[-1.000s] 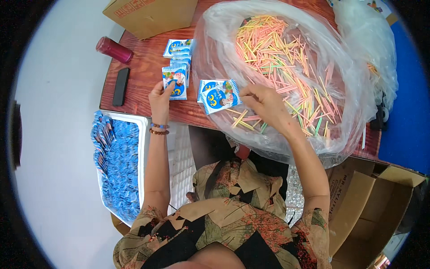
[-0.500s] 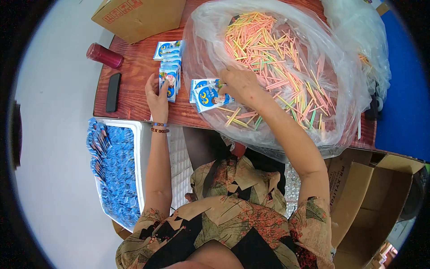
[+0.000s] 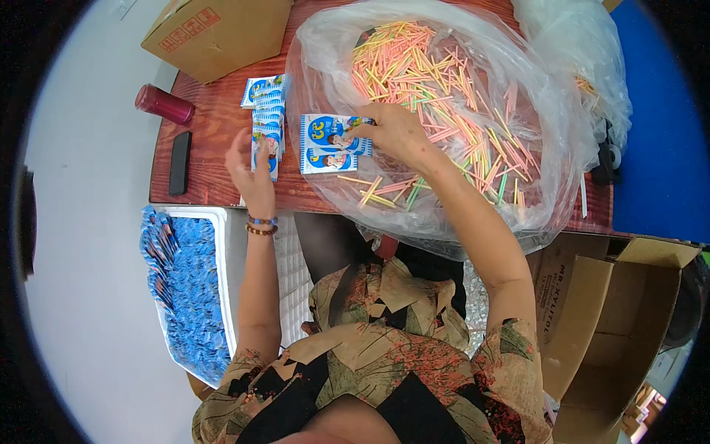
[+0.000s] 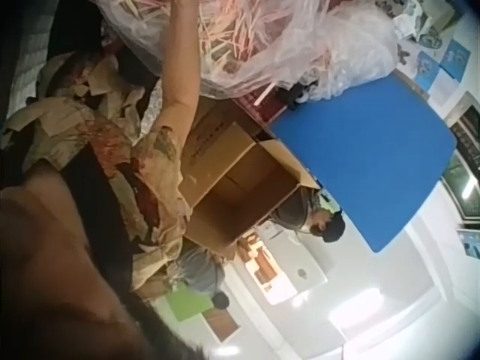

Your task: Packaging small plastic sticks into blue packets and placing them into a crate.

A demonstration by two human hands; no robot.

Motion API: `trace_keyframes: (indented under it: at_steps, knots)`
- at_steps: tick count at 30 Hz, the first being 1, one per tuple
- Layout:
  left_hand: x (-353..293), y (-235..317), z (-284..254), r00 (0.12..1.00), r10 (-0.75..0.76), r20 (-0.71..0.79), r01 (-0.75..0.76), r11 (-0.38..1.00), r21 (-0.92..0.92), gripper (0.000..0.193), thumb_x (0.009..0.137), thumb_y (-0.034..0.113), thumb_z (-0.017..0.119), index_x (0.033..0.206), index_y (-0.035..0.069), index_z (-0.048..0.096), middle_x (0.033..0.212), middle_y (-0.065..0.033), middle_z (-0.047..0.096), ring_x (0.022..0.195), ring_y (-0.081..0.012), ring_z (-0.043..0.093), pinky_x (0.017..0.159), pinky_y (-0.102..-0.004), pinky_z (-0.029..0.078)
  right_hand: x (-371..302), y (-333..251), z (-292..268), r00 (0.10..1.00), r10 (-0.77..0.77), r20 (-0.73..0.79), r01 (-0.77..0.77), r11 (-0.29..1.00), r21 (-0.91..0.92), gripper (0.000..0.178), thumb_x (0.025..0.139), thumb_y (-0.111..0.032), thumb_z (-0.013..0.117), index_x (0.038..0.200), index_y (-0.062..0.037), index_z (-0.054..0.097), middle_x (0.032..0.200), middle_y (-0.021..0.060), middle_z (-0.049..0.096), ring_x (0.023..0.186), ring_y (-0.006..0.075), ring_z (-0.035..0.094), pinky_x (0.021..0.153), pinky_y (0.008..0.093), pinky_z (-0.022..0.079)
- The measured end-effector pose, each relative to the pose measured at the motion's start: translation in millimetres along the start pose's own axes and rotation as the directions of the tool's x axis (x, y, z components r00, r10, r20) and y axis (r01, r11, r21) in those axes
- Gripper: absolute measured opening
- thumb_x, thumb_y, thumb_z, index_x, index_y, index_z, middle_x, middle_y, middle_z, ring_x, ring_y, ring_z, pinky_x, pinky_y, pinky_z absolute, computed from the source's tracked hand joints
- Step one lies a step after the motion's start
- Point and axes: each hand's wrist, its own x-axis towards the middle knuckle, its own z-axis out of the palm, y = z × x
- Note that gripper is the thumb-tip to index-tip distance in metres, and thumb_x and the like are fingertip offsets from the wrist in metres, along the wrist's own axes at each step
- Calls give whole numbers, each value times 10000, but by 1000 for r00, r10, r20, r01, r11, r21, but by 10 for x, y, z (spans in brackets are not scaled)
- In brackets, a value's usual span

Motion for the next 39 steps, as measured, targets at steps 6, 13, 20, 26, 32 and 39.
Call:
trace_keyframes:
  at_steps: [6,13,20,26,32,39]
  knots:
    - [-98,555,341,829,-211,518,554,436,-709,262,847,106,687,1078,7,613,898,-25,634,796,-95,559,696,-262,472,-18,-5,-35,982,-174,77,168,982,83,233,823,-276,693,927,-68,694,753,82,631,700,205,580,643,338,434]
    - [-144,413,437,967,-39,252,128,930,-344,141,839,105,700,787,-7,634,631,-79,548,688,-69,508,571,-275,396,12,162,194,843,-472,-259,423,878,-223,143,868,-188,615,942,-98,697,911,60,662,796,271,631,724,361,492]
    - [-77,680,285,859,-234,456,510,478,-715,60,865,50,680,872,-6,661,827,-6,668,732,-55,575,659,-227,470,-45,80,-11,982,-191,11,175,920,351,113,888,-113,615,930,-37,688,857,11,668,765,92,602,717,248,472]
    - [-229,834,277,772,-281,569,625,179,-760,102,890,49,655,972,-9,668,892,-11,677,782,-53,602,702,-215,493,-308,38,-12,986,-155,-56,159,809,566,109,858,-102,672,927,-19,690,820,-5,674,761,46,577,694,226,460]
    - [-371,968,314,724,-321,611,636,-32,-771,116,903,41,636,1010,1,659,960,-34,675,836,-76,614,726,-233,504,-471,63,7,993,-78,-83,114,726,678,118,852,-83,681,935,0,692,852,9,684,772,41,585,701,220,473]
    - [-486,1149,269,646,-371,667,661,-166,-732,110,911,34,620,1010,4,657,992,-48,676,868,-107,633,758,-275,529,-631,172,-10,997,-57,-46,72,633,771,116,868,-73,661,949,3,696,845,6,682,754,45,584,679,210,467]
